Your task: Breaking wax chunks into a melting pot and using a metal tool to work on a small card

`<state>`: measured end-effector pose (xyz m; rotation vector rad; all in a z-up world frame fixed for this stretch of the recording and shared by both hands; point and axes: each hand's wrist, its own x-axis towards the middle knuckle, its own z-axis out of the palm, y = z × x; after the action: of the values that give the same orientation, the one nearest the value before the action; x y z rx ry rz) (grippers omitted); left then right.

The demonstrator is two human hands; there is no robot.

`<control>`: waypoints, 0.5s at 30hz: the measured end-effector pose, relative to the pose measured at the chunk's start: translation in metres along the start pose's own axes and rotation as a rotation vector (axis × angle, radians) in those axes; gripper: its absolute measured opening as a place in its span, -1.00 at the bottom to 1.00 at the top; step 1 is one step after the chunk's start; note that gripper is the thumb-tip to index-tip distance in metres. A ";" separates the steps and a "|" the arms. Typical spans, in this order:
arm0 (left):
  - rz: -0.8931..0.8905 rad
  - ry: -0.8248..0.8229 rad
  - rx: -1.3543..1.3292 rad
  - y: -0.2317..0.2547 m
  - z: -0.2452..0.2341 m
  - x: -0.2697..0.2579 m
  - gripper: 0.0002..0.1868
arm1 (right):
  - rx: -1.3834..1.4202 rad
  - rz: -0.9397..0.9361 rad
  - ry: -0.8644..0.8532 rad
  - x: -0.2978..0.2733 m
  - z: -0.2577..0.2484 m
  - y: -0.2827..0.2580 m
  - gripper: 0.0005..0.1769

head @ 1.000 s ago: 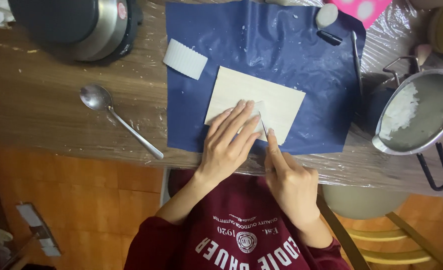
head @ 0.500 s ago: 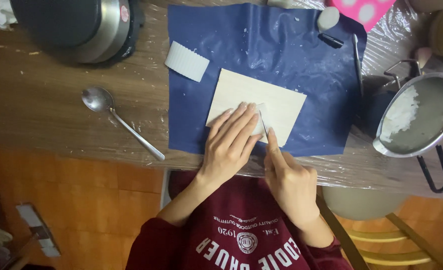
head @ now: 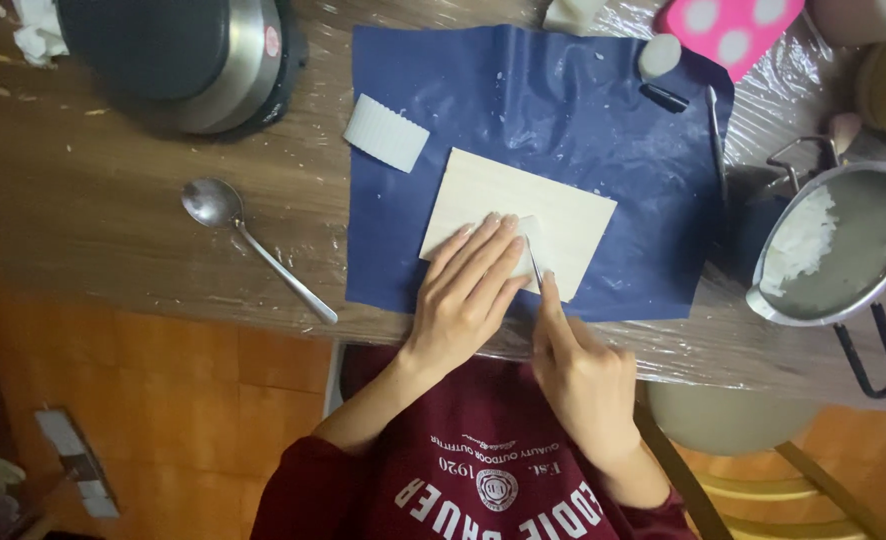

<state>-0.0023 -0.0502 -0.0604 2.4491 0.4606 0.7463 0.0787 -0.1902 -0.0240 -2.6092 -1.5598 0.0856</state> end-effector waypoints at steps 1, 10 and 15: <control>0.004 0.020 0.004 0.000 0.000 0.001 -0.71 | 0.054 -0.029 0.015 0.006 0.002 0.000 -0.49; -0.013 0.031 -0.003 0.001 -0.002 0.004 -0.73 | -0.054 -0.032 0.007 -0.012 -0.005 0.001 -0.52; 0.002 0.047 -0.031 -0.002 0.001 0.003 -0.74 | 0.066 -0.043 -0.025 -0.008 -0.005 0.000 -0.42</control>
<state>0.0002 -0.0478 -0.0610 2.4085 0.4610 0.8070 0.0759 -0.1974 -0.0188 -2.5329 -1.5919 0.1640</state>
